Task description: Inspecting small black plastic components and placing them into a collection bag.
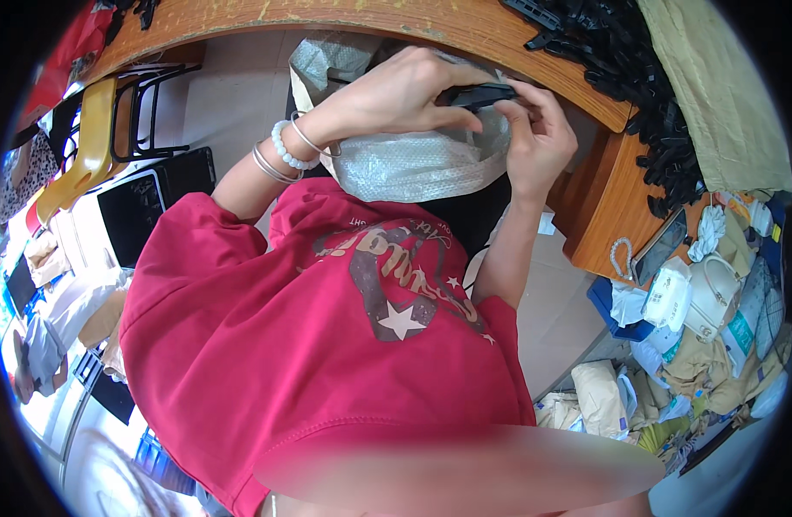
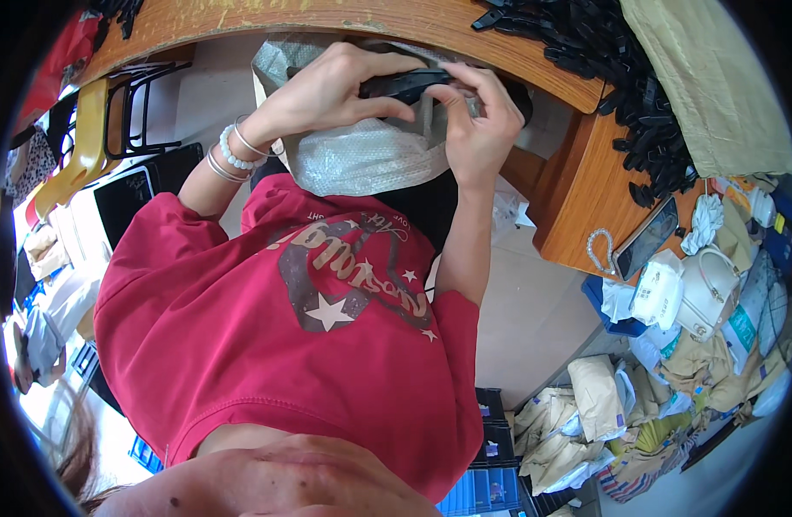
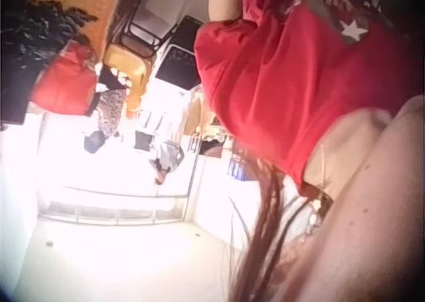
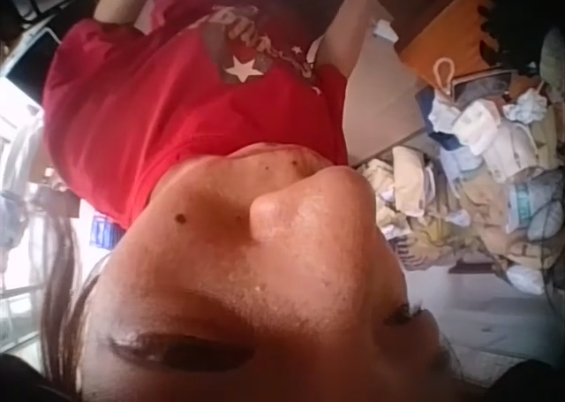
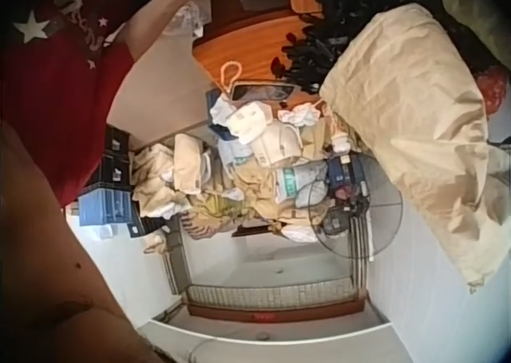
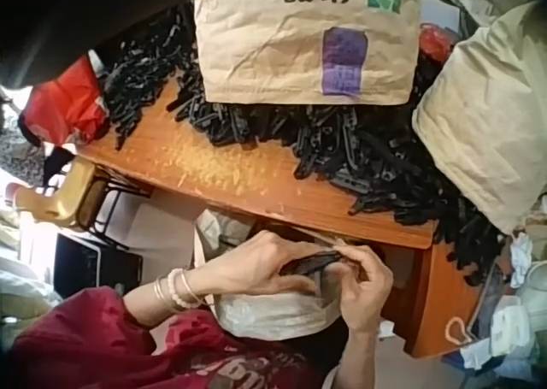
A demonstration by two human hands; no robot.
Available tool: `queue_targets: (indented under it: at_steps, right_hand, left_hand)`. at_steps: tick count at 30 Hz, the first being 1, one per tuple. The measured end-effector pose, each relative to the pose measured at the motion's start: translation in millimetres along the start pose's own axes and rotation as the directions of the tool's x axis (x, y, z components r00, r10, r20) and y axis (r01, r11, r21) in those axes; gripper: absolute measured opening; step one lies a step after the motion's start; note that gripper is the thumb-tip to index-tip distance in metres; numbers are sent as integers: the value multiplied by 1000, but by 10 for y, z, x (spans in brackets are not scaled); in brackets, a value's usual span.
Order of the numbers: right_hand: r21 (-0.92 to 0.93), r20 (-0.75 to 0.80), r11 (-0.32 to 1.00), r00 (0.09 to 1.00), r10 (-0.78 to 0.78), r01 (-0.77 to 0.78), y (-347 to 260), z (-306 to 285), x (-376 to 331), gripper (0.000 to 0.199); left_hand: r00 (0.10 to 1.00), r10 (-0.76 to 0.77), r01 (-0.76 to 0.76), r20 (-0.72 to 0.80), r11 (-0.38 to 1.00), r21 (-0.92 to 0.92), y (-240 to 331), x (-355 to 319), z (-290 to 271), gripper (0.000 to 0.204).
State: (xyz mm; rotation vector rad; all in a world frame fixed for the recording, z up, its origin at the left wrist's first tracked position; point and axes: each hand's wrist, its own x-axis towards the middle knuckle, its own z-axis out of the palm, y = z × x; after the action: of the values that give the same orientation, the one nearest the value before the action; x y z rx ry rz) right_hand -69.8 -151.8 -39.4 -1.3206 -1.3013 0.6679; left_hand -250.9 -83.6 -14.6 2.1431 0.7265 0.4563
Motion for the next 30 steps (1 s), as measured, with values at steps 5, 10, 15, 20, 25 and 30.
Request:
queue_targets:
  at_steps: [5,10,15,20,25,30]
  right_hand:
    - [-222,-67,975,997,-27,12,127,-78,184,13]
    - [-726,-82,674,954,-288,141,357,-181,489,13]
    - [-815,29,540,944,-328,213,314,-126,480,14]
    - [-753,-7,635,963,-268,172,386,-133,319,18]
    - [-500,-161,848,942,-293,178,361,-111,229,26]
    - [34,-112,999,993,30,-27,269,-110,243,17]
  left_hand:
    - [994,-103,90,31,953,289,-317,-78,68,37]
    - [916,289,-185,-278,920,345,-294,447,48,17]
    - [861,425,-178,-279,767,617,-390,1037,70,21]
    - [906,374,-131,-199,693,709,-272,975,2,18]
    - [805,495,-256,-328,787,561,-388,796,10,19]
    - [865,244,-203,-439,969,139,-413,646,140,21]
